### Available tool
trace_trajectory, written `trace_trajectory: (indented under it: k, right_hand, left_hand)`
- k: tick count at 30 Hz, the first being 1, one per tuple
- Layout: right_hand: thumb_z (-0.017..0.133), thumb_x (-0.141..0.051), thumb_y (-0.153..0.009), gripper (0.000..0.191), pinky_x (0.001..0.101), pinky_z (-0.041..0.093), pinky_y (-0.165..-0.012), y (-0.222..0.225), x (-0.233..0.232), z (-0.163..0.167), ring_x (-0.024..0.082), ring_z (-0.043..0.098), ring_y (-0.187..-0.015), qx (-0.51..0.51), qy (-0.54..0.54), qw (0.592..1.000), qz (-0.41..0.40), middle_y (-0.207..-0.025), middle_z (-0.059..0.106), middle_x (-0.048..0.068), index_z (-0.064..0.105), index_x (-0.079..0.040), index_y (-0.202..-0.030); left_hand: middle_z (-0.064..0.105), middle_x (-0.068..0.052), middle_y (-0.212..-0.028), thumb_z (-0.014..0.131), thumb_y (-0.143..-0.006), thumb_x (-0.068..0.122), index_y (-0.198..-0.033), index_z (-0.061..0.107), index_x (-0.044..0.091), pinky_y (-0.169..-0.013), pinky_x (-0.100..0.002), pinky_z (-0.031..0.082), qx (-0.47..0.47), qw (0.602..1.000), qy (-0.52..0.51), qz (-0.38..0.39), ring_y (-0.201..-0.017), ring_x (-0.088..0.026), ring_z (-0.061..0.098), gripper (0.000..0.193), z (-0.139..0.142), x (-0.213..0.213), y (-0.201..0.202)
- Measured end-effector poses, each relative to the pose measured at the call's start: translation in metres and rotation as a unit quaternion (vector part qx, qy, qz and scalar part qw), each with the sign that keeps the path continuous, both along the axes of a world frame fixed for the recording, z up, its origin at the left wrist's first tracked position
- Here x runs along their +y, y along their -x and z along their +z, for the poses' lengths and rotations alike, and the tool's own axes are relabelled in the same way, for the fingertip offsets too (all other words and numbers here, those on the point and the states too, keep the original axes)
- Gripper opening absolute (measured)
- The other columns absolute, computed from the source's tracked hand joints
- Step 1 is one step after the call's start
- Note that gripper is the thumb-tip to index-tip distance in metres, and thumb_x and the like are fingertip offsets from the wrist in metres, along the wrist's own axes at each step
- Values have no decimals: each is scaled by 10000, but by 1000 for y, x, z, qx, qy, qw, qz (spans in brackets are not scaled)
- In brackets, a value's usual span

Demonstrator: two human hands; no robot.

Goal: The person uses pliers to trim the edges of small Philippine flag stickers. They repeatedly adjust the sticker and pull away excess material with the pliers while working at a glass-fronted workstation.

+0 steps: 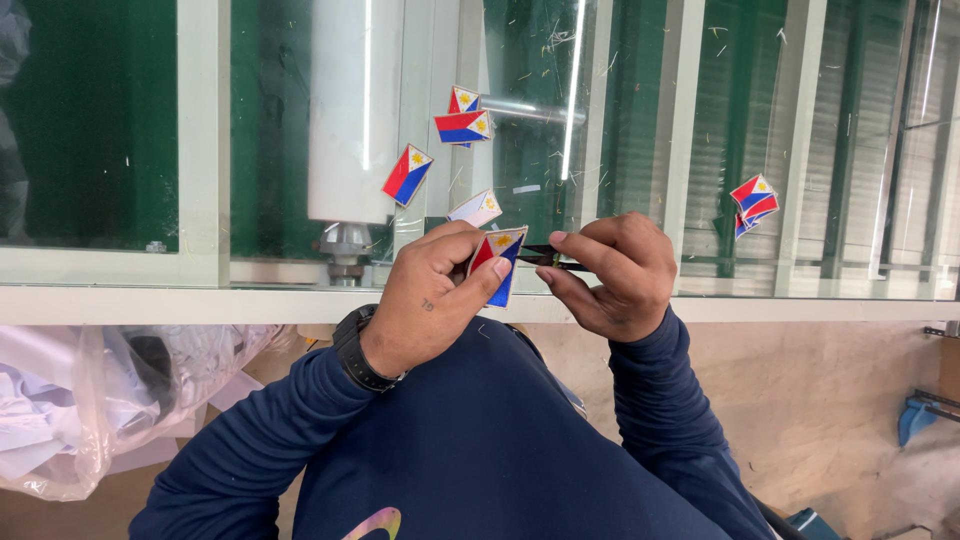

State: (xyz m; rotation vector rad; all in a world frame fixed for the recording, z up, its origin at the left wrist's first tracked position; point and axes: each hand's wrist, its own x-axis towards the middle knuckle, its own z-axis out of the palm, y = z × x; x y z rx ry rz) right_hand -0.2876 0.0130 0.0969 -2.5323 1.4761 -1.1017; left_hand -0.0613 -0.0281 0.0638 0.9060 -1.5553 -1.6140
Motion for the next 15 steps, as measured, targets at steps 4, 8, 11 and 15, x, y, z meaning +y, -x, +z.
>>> trace_trajectory:
  k: [4,8,11,15]
  right_hand:
    - [928,-160,-787,386,309,472,-630,2,2,-6,164,611,-763,-40,-39,998,-9,-901,667,78,716,-45,-1089]
    - [895,-192,-815,362,275,469,-608,4,6,-17,123,586,-735,-122,-96,988,-26,-929,672,91,709,-27,-1077]
    - [859,-201,-838,336,256,435,-595,1,9,-26,119,565,-710,-189,-115,975,-22,-938,666,76,701,-25,-1077]
    - [841,-179,-865,330,268,440,-617,-6,10,-30,138,583,-737,-219,-105,970,-26,-960,648,85,684,-12,-1103]
  left_hand:
    - [598,-47,-857,665,-994,176,-942,690,-30,-592,-263,456,0,1000,-1,-13,-686,-79,540,215,-4,0,-1]
    - [579,-32,-856,652,-1024,196,-947,684,-25,-636,-260,450,47,998,-33,-32,-720,-67,509,236,-9,2,0]
    - [599,-3,-857,643,-1018,219,-990,681,-5,-653,-247,458,95,988,-111,-56,-743,-40,509,229,-13,3,3]
    - [602,-9,-816,660,-1021,207,-978,667,-16,-633,-255,448,110,979,-164,-49,-733,-42,499,227,-14,5,5]
